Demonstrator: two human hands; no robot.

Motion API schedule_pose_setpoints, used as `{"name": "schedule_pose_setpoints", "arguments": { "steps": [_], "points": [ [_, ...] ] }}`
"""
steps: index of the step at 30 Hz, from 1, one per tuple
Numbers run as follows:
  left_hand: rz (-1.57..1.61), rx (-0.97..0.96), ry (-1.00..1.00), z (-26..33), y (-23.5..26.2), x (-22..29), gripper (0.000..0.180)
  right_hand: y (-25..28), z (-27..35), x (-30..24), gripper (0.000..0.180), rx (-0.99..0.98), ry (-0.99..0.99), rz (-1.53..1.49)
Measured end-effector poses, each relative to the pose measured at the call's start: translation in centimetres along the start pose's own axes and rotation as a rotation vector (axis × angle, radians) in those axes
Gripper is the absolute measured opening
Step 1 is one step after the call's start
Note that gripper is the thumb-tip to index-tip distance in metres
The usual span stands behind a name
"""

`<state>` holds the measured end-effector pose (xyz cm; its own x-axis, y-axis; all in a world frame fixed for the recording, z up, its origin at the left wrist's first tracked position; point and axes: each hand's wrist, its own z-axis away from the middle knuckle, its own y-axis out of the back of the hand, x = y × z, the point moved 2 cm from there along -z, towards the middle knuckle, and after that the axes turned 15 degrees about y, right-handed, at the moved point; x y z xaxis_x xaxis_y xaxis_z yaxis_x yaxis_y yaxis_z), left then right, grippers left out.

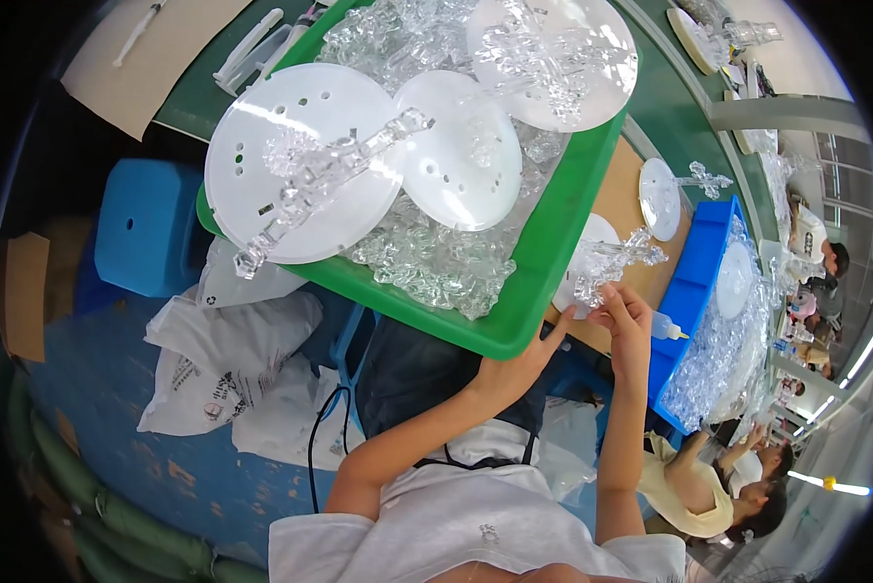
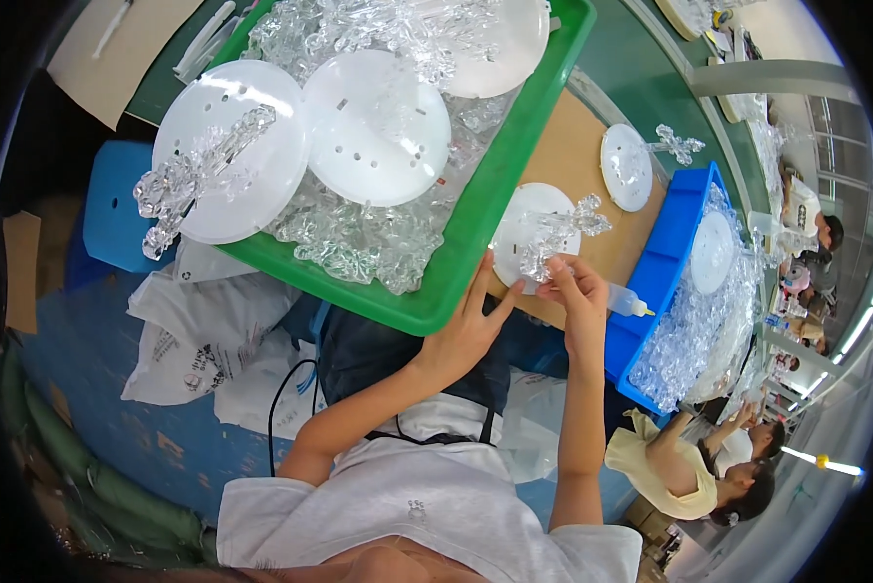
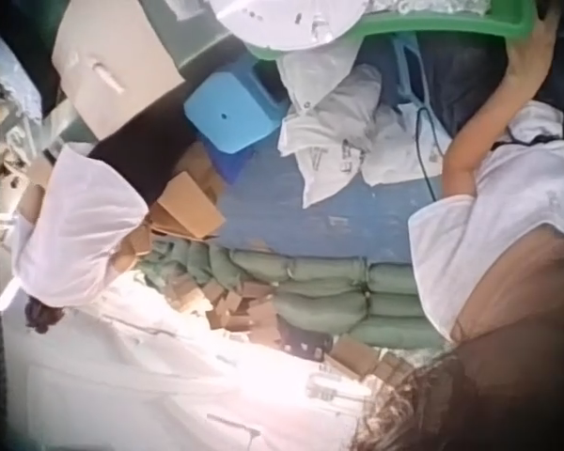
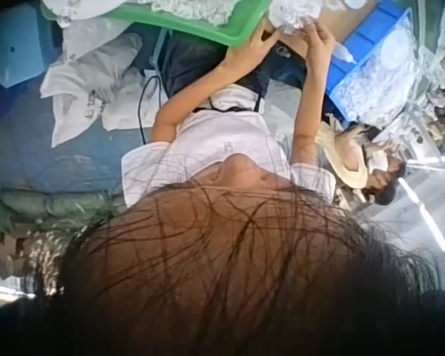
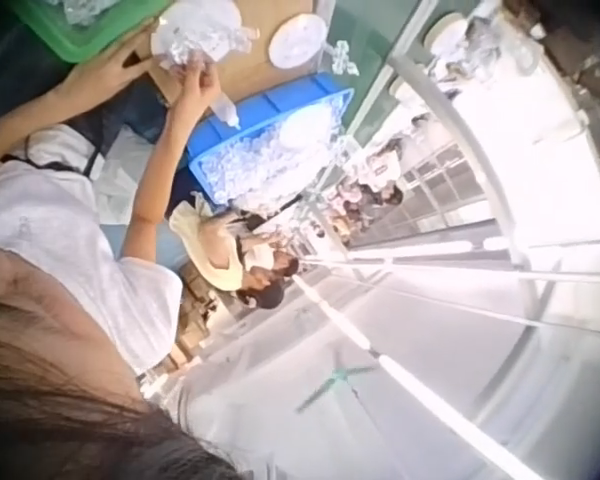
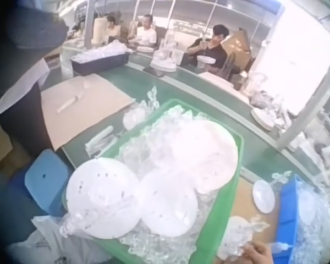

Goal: Assembling decorative fixtures by gluing crystal-like crosses onto white plastic bases at a factory assembly line.

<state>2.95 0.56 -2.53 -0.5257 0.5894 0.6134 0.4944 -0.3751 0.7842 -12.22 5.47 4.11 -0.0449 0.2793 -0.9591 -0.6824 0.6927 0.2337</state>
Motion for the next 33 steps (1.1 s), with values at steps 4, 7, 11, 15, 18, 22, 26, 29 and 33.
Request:
{"name": "schedule_pose_setpoints", "arguments": {
  "steps": [4,7,11,15,18,22,26,29,33],
  "points": [
    [-0.032,-0.013,0.004,0.1,-0.2,0.2,0.058,-0.3,-0.2,-0.2,0.023,0.019,0.089,0.148],
    [-0.001,-0.017,0.014,0.0,-0.4,0.2,0.056,-1.6,-0.2,-1.0,0.022,0.034,0.245,0.499],
    [-0.007,0.0,0.018,0.2,-0.4,-0.1,0.054,-4.1,0.0,-3.3,0.023,-0.049,0.302,0.793],
    [-0.011,0.031,0.002,0.0,-0.3,0.4,0.052,-4.6,0.0,-3.8,0.02,-0.071,0.532,0.972],
    [-0.013,0.057,-0.002,0.1,-0.1,0.0,0.048,-4.9,0.0,-3.7,0.02,-0.107,0.582,1.007],
    [-0.005,0.09,0.001,-0.1,0.1,0.0,0.041,-5.7,0.1,-4.2,0.019,-0.081,0.574,1.012],
    [-0.051,0.092,-0.121,-1.5,0.2,-0.6,0.04,-5.2,-0.5,-4.2,0.018,-0.156,0.644,0.993],
    [0.25,-0.087,-0.092,-2.3,-0.9,-0.5,0.04,-4.4,-0.7,-3.9,0.02,-0.137,0.592,0.944],
    [0.172,-0.101,-0.115,-2.6,0.8,0.2,0.043,-4.0,-0.2,-3.1,0.025,-0.167,0.636,1.098]
  ]
}}
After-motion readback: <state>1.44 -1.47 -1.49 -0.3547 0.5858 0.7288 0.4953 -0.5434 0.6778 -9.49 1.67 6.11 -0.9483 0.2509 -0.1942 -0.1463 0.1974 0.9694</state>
